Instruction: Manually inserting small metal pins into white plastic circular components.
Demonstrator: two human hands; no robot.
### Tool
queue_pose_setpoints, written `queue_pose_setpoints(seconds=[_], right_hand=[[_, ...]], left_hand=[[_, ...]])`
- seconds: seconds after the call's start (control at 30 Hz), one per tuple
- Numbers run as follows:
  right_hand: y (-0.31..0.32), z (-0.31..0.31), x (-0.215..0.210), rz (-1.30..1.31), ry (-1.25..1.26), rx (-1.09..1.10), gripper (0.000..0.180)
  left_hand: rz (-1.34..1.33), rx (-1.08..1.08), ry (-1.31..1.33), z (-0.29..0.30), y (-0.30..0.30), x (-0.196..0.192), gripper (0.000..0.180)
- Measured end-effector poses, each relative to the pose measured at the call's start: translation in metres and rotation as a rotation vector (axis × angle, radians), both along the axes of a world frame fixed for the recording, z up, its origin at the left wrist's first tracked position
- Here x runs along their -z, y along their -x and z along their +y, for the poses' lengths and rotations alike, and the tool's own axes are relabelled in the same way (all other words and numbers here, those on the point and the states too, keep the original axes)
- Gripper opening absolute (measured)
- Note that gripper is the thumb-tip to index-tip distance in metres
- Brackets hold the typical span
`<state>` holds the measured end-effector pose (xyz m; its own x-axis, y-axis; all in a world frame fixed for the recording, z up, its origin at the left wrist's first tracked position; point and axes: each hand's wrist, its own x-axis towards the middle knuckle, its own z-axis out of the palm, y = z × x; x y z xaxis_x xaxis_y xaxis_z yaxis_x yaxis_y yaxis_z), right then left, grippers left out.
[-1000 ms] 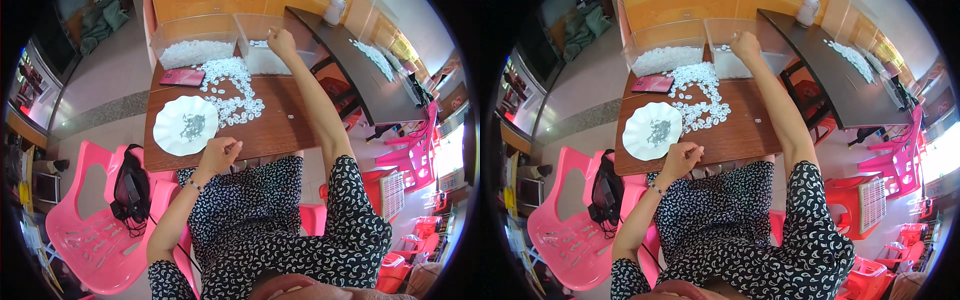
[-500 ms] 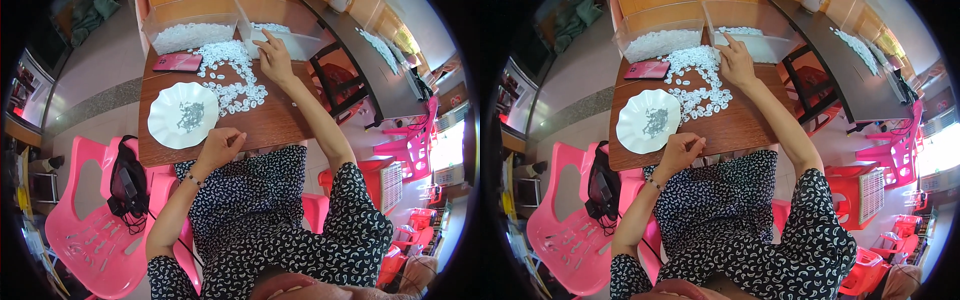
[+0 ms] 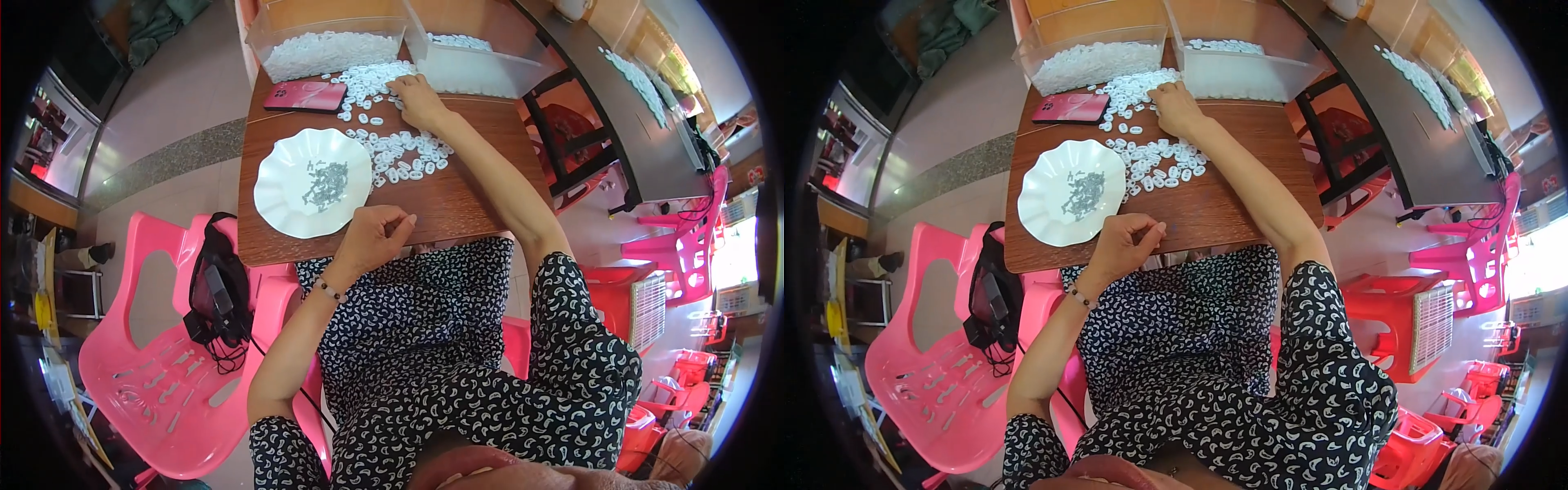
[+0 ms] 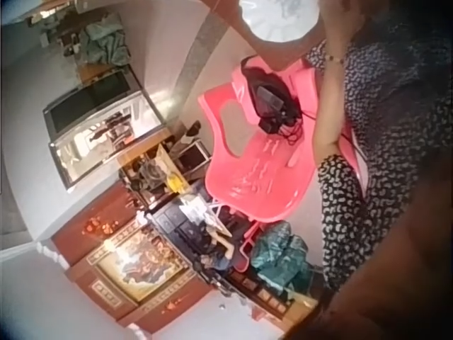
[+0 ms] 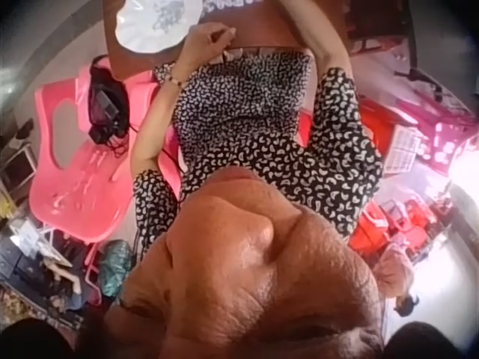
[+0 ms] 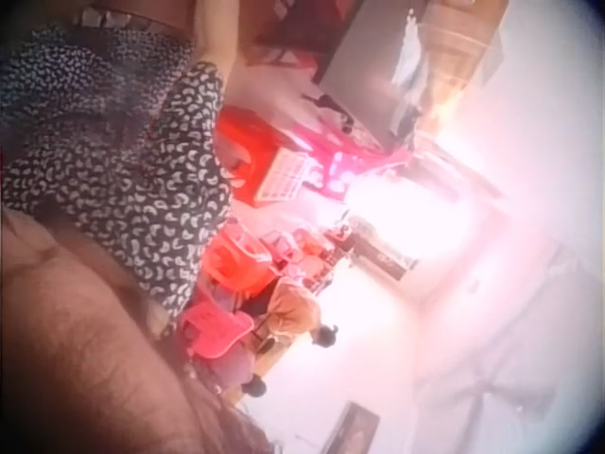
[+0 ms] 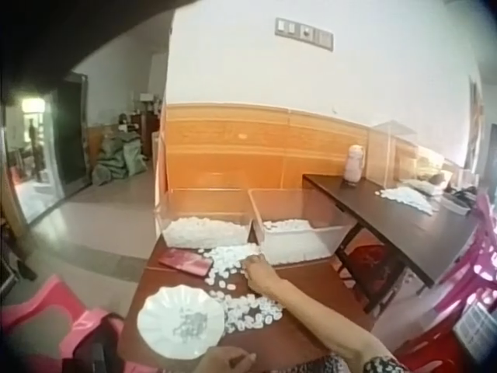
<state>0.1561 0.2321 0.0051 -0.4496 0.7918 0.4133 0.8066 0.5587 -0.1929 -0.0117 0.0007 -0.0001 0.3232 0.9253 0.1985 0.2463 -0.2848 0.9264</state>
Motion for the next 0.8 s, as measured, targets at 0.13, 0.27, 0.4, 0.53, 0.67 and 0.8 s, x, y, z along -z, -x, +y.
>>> queue_pose_setpoints(seconds=[0.13,0.27,0.4,0.53,0.67,0.8], right_hand=[[-0.009,-0.003,0.007,-0.042,0.037,-0.075,0.05],[-0.015,-0.027,0.005,0.045,0.125,-0.271,0.057],[-0.027,-0.042,-0.008,0.019,0.151,-0.399,0.056],[-0.031,-0.055,-0.02,0.138,0.221,-0.422,0.051],[-0.03,-0.064,-0.026,0.152,0.176,-0.359,0.044],[-0.035,-0.07,-0.016,0.13,0.151,-0.365,0.033]], left_hand=[[-0.019,0.009,0.034,0.0,0.001,-0.001,0.021],[0.017,-0.002,-0.043,0.001,0.006,0.006,0.018],[0.042,0.0,-0.054,0.002,0.004,0.003,0.017],[0.062,-0.002,-0.079,0.003,0.003,0.005,0.016],[0.034,-0.011,-0.048,0.0,0.003,0.002,0.017],[0.005,-0.004,-0.025,-0.001,-0.001,-0.003,0.017]])
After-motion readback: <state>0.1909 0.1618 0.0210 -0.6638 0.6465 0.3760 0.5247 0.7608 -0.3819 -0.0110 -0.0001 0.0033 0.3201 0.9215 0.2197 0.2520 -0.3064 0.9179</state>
